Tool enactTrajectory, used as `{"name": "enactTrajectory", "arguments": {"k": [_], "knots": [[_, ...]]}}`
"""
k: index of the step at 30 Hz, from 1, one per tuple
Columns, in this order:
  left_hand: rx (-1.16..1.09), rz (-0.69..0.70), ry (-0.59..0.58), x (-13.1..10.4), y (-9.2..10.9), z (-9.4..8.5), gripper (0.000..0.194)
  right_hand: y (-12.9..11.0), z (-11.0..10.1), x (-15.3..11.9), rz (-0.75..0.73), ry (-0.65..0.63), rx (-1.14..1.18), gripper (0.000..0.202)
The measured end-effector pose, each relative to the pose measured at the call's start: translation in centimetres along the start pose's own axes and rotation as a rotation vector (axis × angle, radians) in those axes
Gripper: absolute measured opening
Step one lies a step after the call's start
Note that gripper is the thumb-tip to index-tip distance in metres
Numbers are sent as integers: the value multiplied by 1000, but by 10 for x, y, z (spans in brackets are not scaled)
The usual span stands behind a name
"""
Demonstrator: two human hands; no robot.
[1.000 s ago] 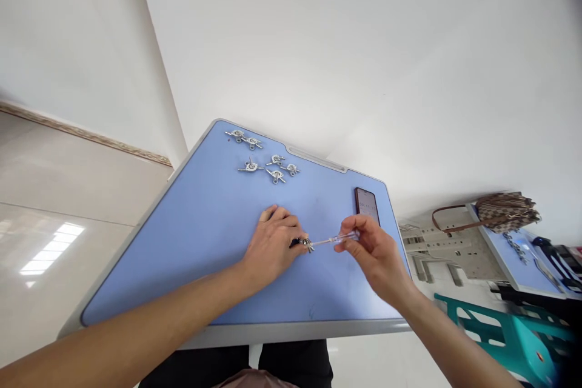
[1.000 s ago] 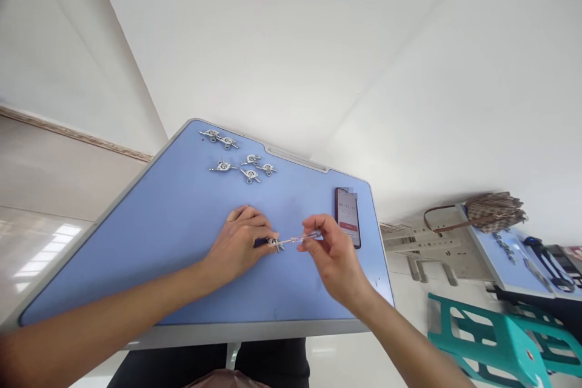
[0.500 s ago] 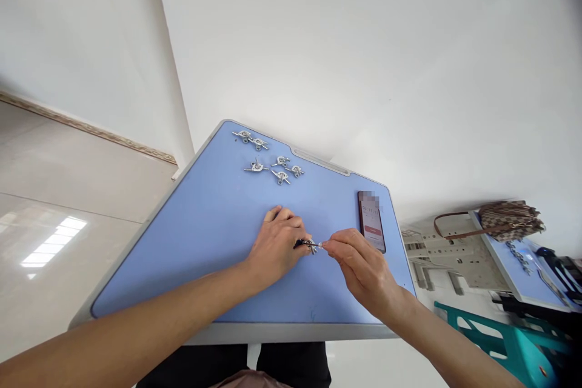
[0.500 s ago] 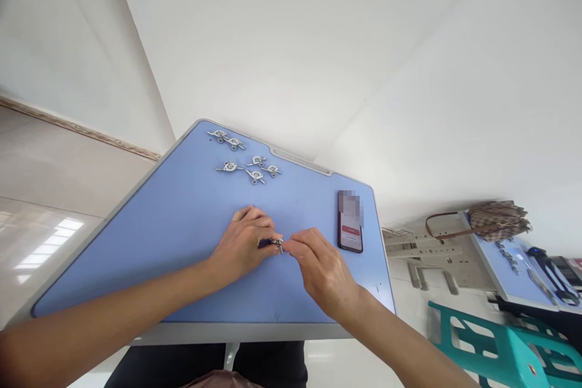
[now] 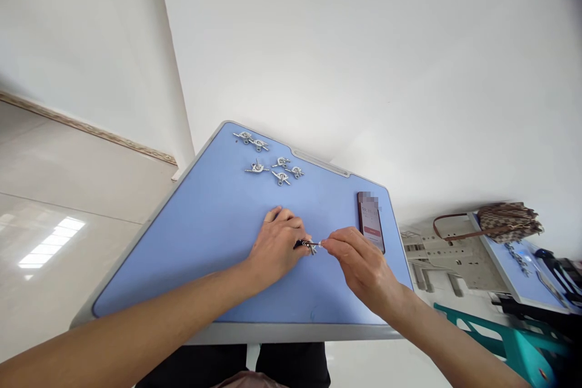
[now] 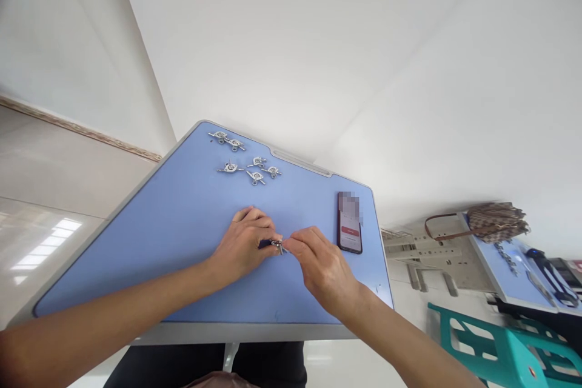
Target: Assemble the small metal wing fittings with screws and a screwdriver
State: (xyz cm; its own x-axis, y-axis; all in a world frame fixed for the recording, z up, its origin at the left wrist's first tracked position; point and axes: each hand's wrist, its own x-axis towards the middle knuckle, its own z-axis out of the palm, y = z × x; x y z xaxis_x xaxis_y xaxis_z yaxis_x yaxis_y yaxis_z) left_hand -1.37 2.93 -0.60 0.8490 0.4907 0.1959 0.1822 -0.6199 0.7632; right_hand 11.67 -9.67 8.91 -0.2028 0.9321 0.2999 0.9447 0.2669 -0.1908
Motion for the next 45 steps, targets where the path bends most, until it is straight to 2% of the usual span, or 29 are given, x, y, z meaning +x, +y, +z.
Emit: {"name": "enactTrajectory", "arguments": {"k": [4,7,10,14,19,21,25,27,31,33,35,39,41,43,45], "knots": [[3,3,-1,0,0,0,6,0,-4,2,-20,-21,-193,23],[5,13,2,0,-1,0,7,-3,-9,8,-87,-85,-382,10],[15,17,10,0,-1,1,10,-8,-10,15,-161,-166,-495,20],[21,12,15,0,1,0,11,-14,-8,21,-155,-333,-565,27],[16,13,10,1,2,-2,5,-17,-16,24,-157,-597,-640,16],[18,11,6,1,2,-2,4,-17,-19,28,-113,-710,-683,16],[21,20,10,-1,0,0,5,-18,-20,43,120,-876,-726,16],[24,27,20,-1,0,0,6,-18,-20,48,159,-877,-725,16],[18,33,36,-1,0,1,8,-19,-21,45,33,-795,-701,4],[15,27,37,-1,0,1,8,-19,-19,42,-4,-799,-675,4],[18,26,32,-1,-1,1,9,-19,-18,41,52,-819,-656,8],[20,29,25,-1,-1,1,7,-20,-16,46,207,-836,-677,29],[22,27,22,-1,-1,1,5,-21,-18,46,145,-779,-691,28],[24,23,22,0,0,1,3,-21,-19,44,36,-737,-689,17],[25,20,24,0,0,1,5,-21,-19,43,-23,-772,-675,13]]}}
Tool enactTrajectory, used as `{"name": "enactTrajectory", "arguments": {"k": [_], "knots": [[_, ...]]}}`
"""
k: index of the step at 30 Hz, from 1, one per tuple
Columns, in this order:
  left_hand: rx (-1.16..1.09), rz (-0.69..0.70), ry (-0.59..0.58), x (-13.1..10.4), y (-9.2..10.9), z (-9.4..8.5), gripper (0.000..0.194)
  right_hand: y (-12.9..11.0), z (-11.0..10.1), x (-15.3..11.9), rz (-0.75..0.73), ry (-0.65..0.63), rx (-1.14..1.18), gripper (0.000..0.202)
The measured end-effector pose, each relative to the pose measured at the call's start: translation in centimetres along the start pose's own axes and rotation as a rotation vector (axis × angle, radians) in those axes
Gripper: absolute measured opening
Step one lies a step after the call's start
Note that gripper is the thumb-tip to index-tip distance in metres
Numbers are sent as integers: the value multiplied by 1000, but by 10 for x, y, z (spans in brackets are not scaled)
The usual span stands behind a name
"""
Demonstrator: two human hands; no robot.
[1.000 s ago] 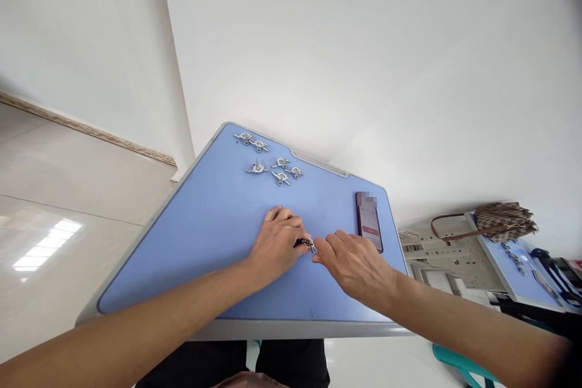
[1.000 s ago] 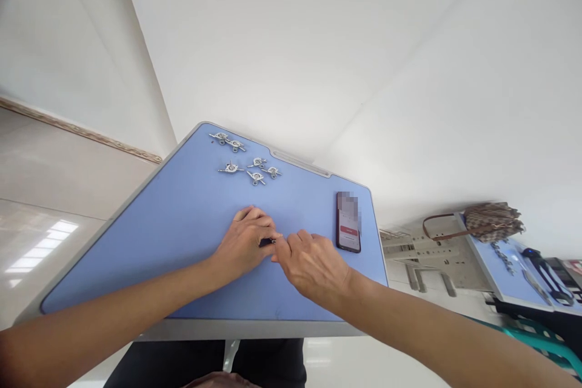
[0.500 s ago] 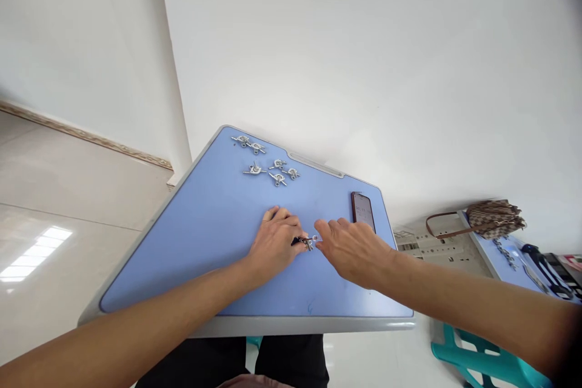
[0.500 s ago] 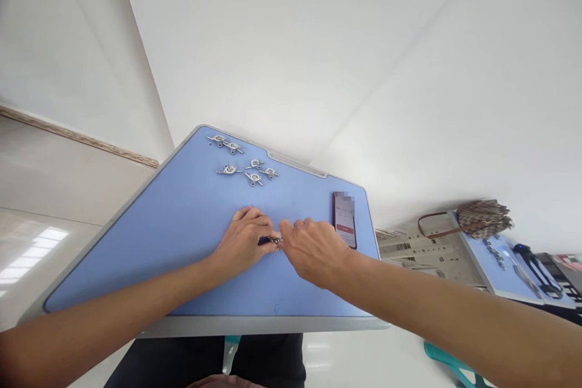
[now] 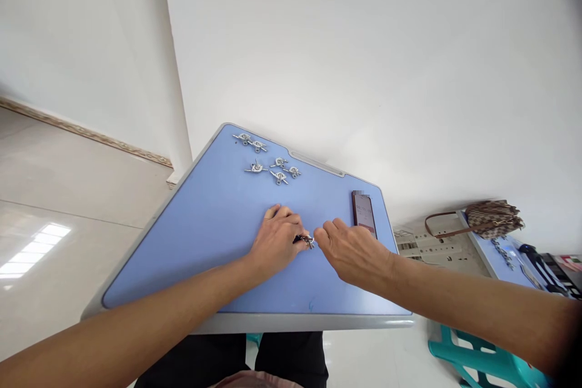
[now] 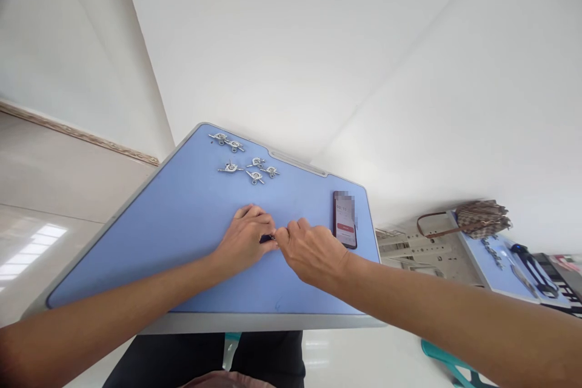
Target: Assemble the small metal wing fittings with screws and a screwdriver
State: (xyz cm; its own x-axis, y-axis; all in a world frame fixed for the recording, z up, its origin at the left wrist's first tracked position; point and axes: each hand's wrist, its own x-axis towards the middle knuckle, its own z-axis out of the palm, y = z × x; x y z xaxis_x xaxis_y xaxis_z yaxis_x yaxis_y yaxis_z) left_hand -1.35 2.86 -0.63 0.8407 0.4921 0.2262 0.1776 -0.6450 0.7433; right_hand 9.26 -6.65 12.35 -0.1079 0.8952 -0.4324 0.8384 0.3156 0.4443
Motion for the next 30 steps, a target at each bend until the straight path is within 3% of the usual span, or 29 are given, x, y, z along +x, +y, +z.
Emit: {"name": "enactTrajectory", "arguments": {"k": [5,7,11,13,17,20,24,26,30], "knots": [[-7,0,5,0,0,0,6,0,-2,7,159,-206,46,32],[-4,0,-4,0,0,0,6,0,-4,7,173,-161,50,30],[1,-4,-12,0,0,0,6,2,-2,2,-6,-15,-15,15],[3,-5,-6,0,1,0,7,2,-2,2,-28,-65,-43,21],[2,3,4,0,0,0,9,-1,-9,7,163,-216,5,35],[4,12,-3,0,0,-1,8,-1,-12,7,174,-156,42,28],[7,-1,-6,0,1,-1,8,4,-5,3,11,-69,-9,10],[10,-8,-10,0,1,-2,8,4,-2,3,0,-98,-29,21],[12,-8,-18,0,1,-2,8,1,-5,4,169,-214,9,42]]}}
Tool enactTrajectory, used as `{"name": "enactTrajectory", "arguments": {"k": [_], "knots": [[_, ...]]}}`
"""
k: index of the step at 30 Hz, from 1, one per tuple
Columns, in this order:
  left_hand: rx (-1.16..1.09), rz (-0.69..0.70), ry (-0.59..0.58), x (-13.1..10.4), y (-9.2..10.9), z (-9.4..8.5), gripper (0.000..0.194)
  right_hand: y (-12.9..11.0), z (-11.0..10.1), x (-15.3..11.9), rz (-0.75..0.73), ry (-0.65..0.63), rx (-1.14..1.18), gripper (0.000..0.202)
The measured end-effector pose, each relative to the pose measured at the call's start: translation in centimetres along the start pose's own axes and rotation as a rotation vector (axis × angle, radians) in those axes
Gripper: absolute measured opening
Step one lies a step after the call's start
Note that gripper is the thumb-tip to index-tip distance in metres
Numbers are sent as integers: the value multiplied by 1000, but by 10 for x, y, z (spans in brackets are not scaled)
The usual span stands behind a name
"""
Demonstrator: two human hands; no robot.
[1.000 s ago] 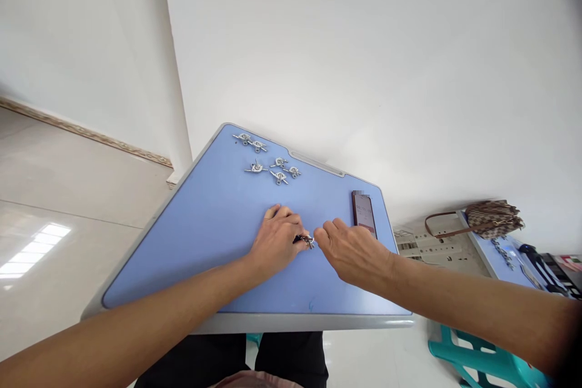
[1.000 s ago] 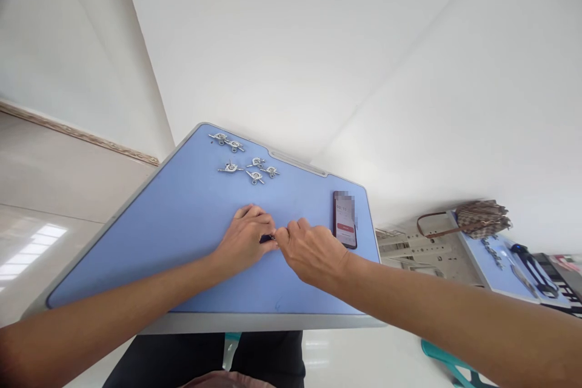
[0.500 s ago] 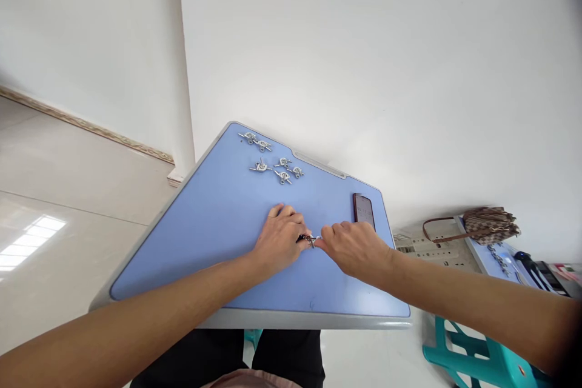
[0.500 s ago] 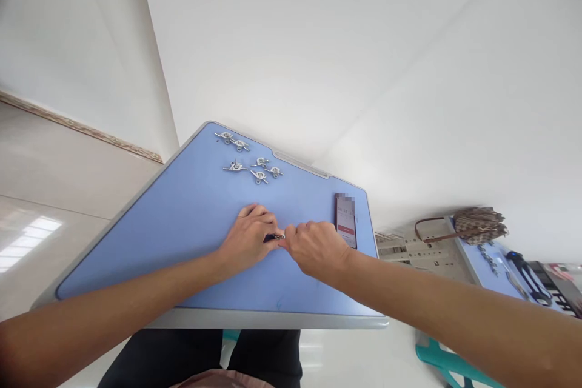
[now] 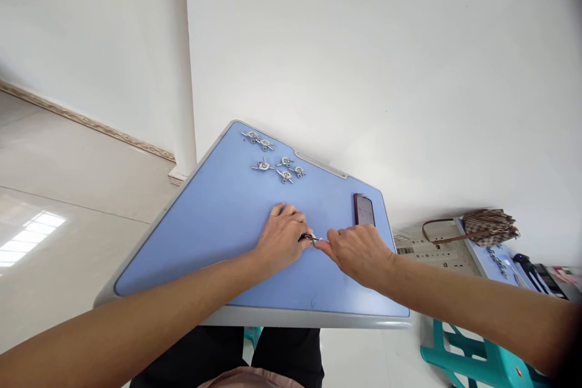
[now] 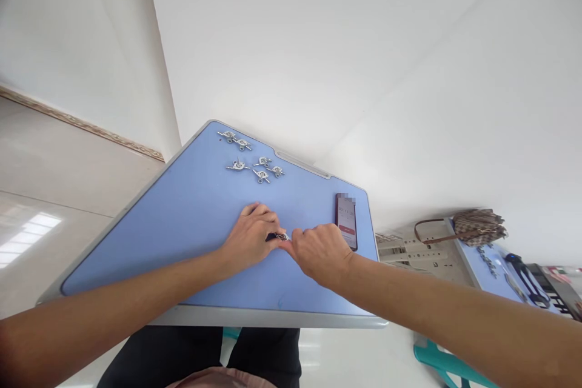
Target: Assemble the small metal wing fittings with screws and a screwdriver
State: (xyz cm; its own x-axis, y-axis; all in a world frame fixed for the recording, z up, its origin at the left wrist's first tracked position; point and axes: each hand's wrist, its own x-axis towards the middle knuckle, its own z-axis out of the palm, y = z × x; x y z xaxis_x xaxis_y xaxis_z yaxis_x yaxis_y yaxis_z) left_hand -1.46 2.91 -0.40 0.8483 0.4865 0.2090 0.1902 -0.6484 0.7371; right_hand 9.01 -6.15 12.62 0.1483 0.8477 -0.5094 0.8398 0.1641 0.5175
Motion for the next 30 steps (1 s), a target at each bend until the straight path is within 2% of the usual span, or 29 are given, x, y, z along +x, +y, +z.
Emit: {"name": "enactTrajectory", "arguments": {"k": [2,5,7,8,12,14,17,20,24,26,28,30], "knots": [[0,5,1,0,0,0,8,0,-2,-2,18,37,20,39],[5,4,6,1,-1,2,8,4,0,-2,-103,143,-14,19],[5,-1,9,2,-1,2,7,6,1,1,-164,106,-44,15],[4,-3,12,2,-1,2,6,6,1,3,-149,65,-46,18],[-4,2,10,1,-1,1,7,3,-4,8,75,-72,18,35],[-3,6,10,0,0,1,8,3,-4,6,78,-39,41,33],[0,8,10,0,-1,1,8,6,0,0,-45,58,6,15],[2,11,16,1,-1,3,8,7,5,-2,-140,31,-48,15],[4,17,22,0,-2,3,10,0,-3,3,14,-75,-2,29],[8,20,22,0,-2,2,11,-3,-9,4,62,-88,42,32],[11,29,25,-1,-2,2,11,-4,-13,3,22,-34,51,26],[11,30,27,-1,-2,1,12,-1,-12,1,-61,44,6,12]]}}
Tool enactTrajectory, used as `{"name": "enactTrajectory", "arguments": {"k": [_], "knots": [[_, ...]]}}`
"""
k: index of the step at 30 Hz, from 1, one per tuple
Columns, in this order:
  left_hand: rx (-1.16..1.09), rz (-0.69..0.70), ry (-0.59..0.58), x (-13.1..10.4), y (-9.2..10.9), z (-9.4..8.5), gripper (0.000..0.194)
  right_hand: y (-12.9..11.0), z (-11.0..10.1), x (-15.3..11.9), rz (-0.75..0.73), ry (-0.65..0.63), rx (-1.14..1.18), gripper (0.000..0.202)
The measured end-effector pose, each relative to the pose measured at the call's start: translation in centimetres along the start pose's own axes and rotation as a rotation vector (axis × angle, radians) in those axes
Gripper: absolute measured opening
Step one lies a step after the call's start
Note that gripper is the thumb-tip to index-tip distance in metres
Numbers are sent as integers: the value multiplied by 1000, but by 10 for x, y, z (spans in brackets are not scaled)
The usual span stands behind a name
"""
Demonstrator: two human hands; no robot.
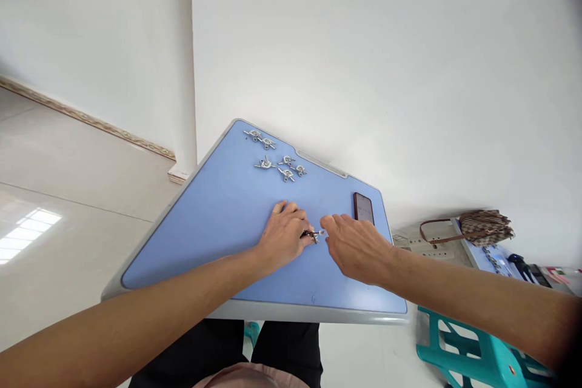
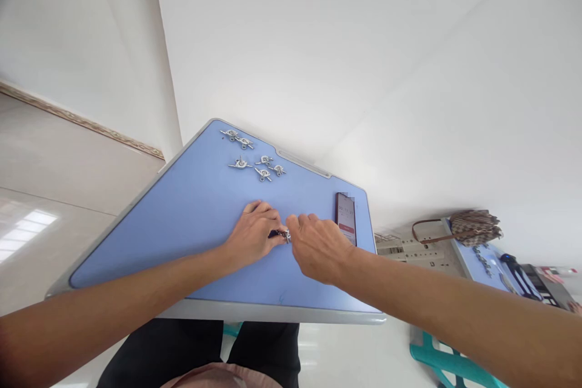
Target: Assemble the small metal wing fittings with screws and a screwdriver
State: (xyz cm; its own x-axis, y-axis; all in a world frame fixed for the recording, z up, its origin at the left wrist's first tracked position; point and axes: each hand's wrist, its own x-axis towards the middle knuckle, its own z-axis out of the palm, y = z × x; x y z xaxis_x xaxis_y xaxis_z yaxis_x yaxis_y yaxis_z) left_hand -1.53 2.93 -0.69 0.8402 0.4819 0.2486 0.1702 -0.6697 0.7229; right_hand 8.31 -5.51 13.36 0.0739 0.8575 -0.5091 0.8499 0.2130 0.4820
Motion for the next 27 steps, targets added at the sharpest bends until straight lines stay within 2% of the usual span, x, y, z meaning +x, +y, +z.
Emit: {"name": "enactTrajectory", "arguments": {"k": [2,4,6,8,10,13,15,20,22,25,27], "knots": [[-4,-8,-8,1,0,0,12,3,4,-1,-71,30,-61,6],[-9,-18,-16,2,1,-1,14,5,7,-1,-64,4,-90,17],[-16,-21,-26,2,3,-2,14,5,8,1,42,-58,-74,30],[-23,-23,-34,2,3,-4,13,3,5,2,141,-115,-33,33],[-21,-23,-42,2,3,-4,12,2,3,1,143,-94,-1,28],[-16,-21,-42,2,2,-4,13,1,3,-4,7,-11,-34,10],[-15,-22,-37,2,2,-3,13,1,5,-5,-44,-34,-63,6],[-4,-21,-45,2,2,-3,12,-3,5,-4,147,-129,13,32],[-3,-15,-43,1,2,-3,13,-4,5,-7,143,-84,47,27],[1,-9,-41,1,2,-3,13,-2,10,-10,66,8,14,10],[5,-16,-45,1,1,-2,13,-1,14,-10,16,8,-16,9]]}}
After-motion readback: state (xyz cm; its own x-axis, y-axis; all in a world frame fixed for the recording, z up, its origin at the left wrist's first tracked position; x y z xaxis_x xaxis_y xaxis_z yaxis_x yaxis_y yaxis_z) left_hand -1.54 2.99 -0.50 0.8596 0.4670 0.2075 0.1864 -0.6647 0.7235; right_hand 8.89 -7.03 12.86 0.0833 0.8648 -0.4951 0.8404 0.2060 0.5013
